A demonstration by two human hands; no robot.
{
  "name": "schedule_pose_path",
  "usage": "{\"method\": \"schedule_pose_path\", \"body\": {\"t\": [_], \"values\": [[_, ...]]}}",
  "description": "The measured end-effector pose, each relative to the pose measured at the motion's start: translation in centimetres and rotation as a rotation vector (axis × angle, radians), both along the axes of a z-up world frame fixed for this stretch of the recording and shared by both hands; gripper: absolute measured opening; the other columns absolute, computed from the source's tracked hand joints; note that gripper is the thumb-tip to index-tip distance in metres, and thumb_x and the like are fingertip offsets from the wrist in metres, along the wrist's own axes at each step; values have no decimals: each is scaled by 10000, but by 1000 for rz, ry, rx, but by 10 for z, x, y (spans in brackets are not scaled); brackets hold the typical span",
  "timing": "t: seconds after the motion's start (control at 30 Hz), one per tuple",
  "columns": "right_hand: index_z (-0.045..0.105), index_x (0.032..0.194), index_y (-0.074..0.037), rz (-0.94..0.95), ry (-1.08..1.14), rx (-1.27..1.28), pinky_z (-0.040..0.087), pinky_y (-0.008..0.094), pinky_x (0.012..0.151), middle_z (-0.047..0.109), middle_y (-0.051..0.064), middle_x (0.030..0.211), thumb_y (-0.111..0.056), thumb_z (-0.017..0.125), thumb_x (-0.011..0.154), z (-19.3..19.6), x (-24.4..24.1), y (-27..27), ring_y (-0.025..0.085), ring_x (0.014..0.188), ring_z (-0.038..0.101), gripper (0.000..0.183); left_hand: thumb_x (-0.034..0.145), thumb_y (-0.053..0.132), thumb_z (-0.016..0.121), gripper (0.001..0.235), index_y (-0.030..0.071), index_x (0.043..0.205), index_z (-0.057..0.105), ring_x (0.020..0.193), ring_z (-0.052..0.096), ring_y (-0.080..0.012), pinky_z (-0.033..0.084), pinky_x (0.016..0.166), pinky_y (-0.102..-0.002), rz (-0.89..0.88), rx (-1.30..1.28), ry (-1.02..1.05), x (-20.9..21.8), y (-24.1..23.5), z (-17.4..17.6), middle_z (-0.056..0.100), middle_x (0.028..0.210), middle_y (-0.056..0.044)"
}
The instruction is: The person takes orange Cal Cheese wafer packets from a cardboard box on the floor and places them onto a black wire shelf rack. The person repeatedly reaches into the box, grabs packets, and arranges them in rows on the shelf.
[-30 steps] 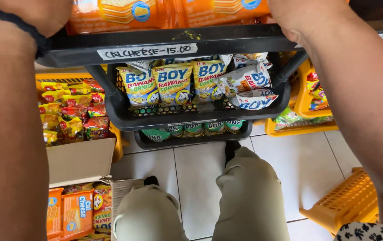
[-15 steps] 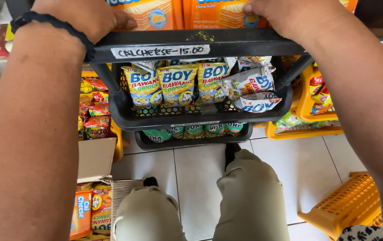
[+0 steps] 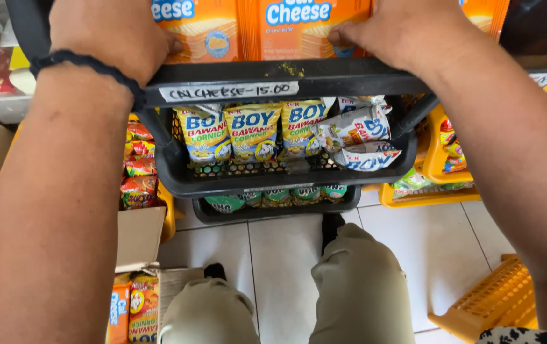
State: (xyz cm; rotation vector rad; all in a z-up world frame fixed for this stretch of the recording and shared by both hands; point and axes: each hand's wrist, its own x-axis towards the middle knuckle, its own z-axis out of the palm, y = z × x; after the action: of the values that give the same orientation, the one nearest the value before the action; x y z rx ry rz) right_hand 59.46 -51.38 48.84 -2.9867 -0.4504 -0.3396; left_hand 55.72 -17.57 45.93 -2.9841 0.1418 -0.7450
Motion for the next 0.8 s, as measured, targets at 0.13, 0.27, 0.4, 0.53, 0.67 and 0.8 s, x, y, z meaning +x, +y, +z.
{"method": "schedule_pose_path", "body": {"t": [0.13, 0.27, 0.4, 0.53, 0.67, 0.8], "values": [[686, 1230, -38, 60, -113, 40, 532, 510, 827, 712, 247, 1034, -516, 849, 831, 1, -6, 0, 423, 953, 677, 644, 830, 312, 867, 421, 97, 1173, 753, 923, 681, -450, 557, 752, -526, -65, -65, -102, -11, -3, 1, 726, 1042, -214], [682, 1264, -49, 75, -157, 20, 504, 533, 868, 707, 255, 1084, -492, 876, 826, 2, -6, -1, 453, 1036, 647, 652, 799, 266, 876, 446, 149, 1210, 750, 952, 664, -465, 552, 742, -535, -116, -74, -151, -19, -12, 12, 725, 1066, -203], [667, 1336, -139, 92, -150, 44, 498, 527, 873, 703, 227, 1127, -439, 873, 799, 7, -13, 4, 448, 1047, 642, 648, 771, 266, 887, 486, 159, 1220, 733, 985, 656, -464, 548, 766, -541, -90, -95, -126, -18, -14, 12, 717, 1085, -198], [667, 1338, -170, 98, -143, 44, 504, 520, 854, 705, 203, 1149, -409, 868, 783, 6, -13, 5, 439, 1019, 650, 638, 794, 250, 862, 431, 152, 1195, 740, 951, 672, -442, 550, 765, -540, -68, -140, -92, -15, -12, 10, 722, 1053, -197], [677, 1310, -126, 121, -138, -11, 510, 523, 831, 709, 217, 1119, -401, 878, 798, 5, -9, 1, 439, 988, 657, 616, 822, 296, 844, 327, 123, 1088, 764, 861, 699, -415, 567, 715, -524, -16, -110, -86, 4, -7, -10, 729, 960, -191], [658, 1317, -72, 301, -256, 77, 523, 488, 912, 704, 207, 1168, -356, 780, 935, -21, 13, -18, 385, 1029, 676, 492, 835, 288, 780, 136, 160, 882, 784, 635, 696, -362, 531, 526, -519, -66, -76, -412, 1, -10, -23, 710, 738, -134]]}}
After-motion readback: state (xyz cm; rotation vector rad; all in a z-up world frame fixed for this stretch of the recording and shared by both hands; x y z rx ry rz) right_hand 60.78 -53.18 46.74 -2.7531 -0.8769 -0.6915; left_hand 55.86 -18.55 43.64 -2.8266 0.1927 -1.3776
